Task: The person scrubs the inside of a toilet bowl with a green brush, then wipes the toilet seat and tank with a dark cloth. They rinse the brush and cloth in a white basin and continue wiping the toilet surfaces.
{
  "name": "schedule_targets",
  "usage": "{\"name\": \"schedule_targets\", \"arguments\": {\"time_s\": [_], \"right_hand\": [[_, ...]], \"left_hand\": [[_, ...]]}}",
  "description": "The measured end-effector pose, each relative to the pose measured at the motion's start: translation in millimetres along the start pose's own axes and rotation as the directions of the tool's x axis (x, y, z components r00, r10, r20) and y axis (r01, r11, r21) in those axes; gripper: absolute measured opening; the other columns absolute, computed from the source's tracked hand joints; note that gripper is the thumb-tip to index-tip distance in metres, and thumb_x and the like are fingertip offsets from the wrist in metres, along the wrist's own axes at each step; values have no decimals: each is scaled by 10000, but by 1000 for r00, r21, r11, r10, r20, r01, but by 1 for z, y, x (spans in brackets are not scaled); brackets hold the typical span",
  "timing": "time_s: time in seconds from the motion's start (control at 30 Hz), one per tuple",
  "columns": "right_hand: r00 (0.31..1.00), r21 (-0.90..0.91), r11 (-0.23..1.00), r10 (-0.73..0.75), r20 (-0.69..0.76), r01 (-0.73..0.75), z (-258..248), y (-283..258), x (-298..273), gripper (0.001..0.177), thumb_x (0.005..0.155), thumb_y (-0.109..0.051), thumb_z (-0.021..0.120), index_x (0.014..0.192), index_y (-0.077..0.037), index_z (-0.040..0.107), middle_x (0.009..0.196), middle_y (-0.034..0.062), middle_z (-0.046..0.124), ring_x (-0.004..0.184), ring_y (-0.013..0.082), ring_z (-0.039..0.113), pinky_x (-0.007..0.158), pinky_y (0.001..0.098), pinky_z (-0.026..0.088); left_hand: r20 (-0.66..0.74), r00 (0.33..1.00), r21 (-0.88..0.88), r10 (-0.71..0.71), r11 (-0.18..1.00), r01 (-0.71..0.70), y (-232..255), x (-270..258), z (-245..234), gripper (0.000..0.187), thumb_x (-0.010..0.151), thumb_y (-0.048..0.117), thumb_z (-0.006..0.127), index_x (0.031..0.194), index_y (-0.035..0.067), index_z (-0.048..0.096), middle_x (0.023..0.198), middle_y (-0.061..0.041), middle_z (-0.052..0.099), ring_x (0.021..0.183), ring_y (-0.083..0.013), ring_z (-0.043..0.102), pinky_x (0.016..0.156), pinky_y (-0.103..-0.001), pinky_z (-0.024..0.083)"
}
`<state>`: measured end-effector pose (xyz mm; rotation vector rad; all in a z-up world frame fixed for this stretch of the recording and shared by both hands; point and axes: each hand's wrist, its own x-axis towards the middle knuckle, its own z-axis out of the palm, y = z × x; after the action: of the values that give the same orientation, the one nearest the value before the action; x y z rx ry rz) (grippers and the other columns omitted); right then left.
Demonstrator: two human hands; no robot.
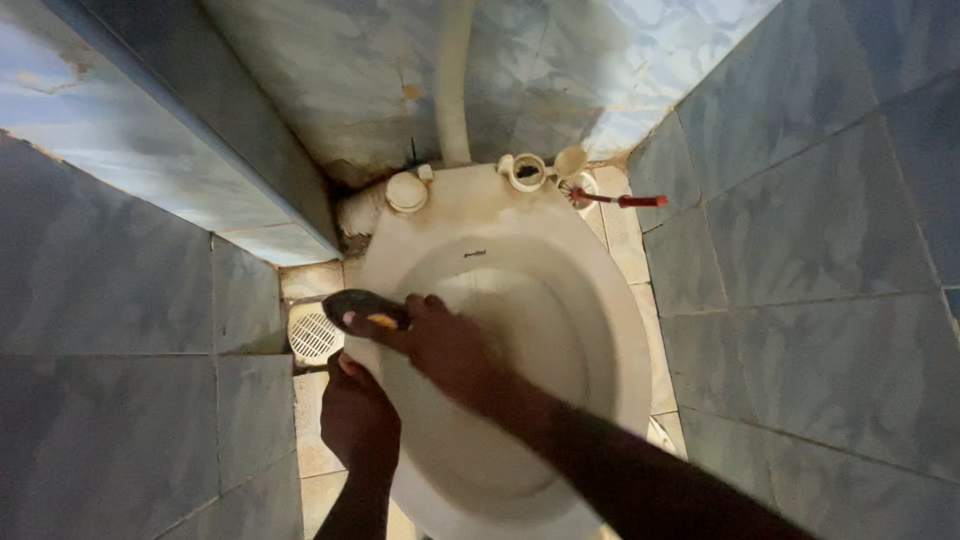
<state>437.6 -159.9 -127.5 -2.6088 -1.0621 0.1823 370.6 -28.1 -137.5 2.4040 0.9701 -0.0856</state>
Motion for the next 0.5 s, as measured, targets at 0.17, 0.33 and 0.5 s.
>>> {"name": "schedule_targets", "arguments": {"time_s": [0.17,0.33,0.5], "right_hand": [[959,-143,950,266,-102,-279,-47,55,29,823,836,-24,630,1589,-286,425,1049,170,588,888,338,625,605,442,590],[998,-146,987,66,19,-62,-37,19,20,758,915,-71,619,1584,-368,425,1070,178,583,919,353,624,623,462,588],[999,-66,997,47,14,-46,-24,16,19,652,856,-109,634,1452,-307,460,1142,179,573,975,346,628,660,471,582]], "left_hand": [[-45,998,-63,36,997,-39,1,1,2,477,1088,375,279,1214,102,650,955,-211,742,877,-454,697,749,-569,545],[61,992,37,-115,993,113,3,5,2,522,1060,387,288,1382,68,547,904,-225,734,838,-431,706,754,-554,550],[82,986,44,-145,989,142,2,2,0,480,1110,386,281,1255,86,626,954,-212,736,895,-428,708,789,-552,553]]}}
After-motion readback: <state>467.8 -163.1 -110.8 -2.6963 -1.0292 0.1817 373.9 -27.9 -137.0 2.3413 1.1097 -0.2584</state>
